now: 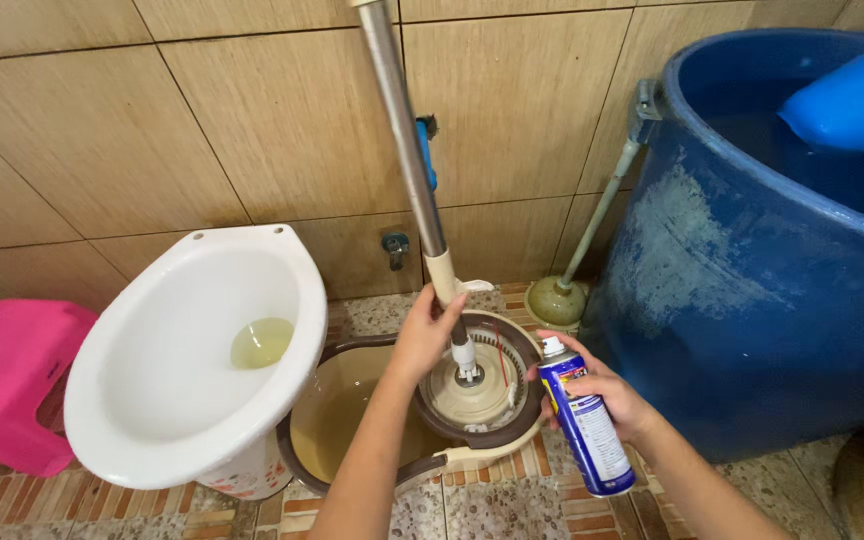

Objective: The person retrieves a spray can and a red straw, then moves to a bathroom area. They attach the straw to the can and spray lubricant onto the central mechanism of a mop head placed in a wringer bucket. The person rotates the mop head to apply the spray to different sections of the mechanism.

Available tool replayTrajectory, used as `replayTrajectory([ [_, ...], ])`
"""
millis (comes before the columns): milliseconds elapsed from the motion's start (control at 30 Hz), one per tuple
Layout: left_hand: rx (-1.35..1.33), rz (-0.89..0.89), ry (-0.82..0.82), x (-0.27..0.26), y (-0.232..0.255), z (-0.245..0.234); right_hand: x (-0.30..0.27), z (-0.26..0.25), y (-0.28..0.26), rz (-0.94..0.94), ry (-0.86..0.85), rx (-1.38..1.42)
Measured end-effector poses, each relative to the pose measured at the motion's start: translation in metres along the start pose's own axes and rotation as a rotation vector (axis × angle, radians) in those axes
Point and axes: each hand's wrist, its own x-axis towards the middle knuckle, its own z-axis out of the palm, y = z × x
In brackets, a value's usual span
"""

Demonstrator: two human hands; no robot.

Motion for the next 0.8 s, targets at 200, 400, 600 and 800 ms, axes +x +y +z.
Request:
replayTrajectory([
  [200, 0.106, 0.011, 0.056, -0.013, 0.009, -0.027, 0.039, 0.030, -0.007, 0.178, 0.179, -0.420],
  [400, 0.172, -0.020, 0.061, -0.017, 0.014, -0.036, 0.087, 0.054, 0.017, -0.032, 0.160, -0.935],
  [600, 0.155, 0.004, 0.055, -0.018, 0.009, -0.032, 0.098, 0.044, 0.035, 0.012, 0.224, -1.018],
  [800, 0.120, -0.012, 0.073, -0.025, 0.021, -0.029, 0.098, 0.039, 0.037, -0.028, 0.184, -0.998],
])
